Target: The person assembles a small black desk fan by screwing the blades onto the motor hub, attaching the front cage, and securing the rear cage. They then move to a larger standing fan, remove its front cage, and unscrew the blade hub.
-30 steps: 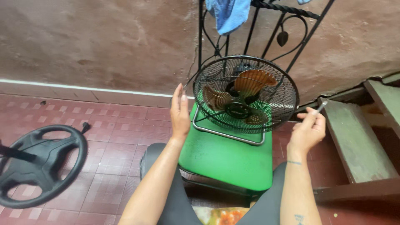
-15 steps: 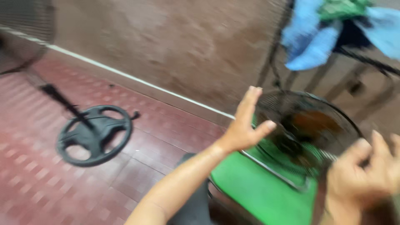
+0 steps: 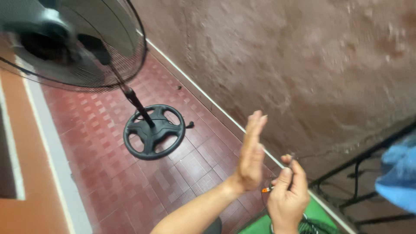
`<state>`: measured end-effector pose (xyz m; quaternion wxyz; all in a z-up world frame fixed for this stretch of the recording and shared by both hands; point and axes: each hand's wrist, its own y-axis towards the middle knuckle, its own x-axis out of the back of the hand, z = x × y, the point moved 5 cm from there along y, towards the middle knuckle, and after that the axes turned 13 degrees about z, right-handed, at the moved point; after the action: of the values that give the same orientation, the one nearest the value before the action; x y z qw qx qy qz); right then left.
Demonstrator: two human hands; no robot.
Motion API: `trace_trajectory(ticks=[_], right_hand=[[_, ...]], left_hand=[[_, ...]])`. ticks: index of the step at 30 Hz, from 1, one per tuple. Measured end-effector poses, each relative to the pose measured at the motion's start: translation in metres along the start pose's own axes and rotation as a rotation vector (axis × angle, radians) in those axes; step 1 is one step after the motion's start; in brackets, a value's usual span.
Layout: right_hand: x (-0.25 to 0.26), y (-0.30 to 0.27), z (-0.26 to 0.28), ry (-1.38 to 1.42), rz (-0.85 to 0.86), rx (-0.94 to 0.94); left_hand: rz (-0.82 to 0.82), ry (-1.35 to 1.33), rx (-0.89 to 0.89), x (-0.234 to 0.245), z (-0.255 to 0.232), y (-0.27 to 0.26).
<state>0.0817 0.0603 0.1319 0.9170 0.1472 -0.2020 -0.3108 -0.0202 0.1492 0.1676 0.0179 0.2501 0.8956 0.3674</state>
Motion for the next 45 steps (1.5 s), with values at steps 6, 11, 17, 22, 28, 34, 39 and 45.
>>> trace_trajectory(ticks=[6,11,17,22,28,34,39,45], right_hand=[[-0.072,0.064,0.045,-0.087,0.295,-0.146],[-0.152,0.107,0.129,-0.108,0.511,-0.176],[-0.246,0.159,0.226,-0.202,0.599,-0.118],[-0.29,0.21,0.275,-0.226,0.507,-0.12],[-0.338,0.271,0.272,-0.192,0.428,-0.002],[-0.388,0.295,0.245,-0.199,0.494,0.009],[-0.404,0.304,0.235,-0.162,0.468,-0.101],[-0.39,0.285,0.235,-0.071,0.487,-0.028]], left_hand=[[-0.196,0.347,0.278,0.13,-0.028,0.015],[-0.324,0.589,0.422,0.23,-0.082,0.044],[-0.409,0.821,0.39,0.372,-0.135,0.084],[-0.466,0.961,0.373,0.466,-0.187,0.102],[-0.455,1.026,0.398,0.513,-0.195,0.105],[-0.33,1.081,0.371,0.534,-0.181,0.154],[-0.252,1.17,0.341,0.561,-0.17,0.194],[-0.172,1.269,0.189,0.581,-0.169,0.216]])
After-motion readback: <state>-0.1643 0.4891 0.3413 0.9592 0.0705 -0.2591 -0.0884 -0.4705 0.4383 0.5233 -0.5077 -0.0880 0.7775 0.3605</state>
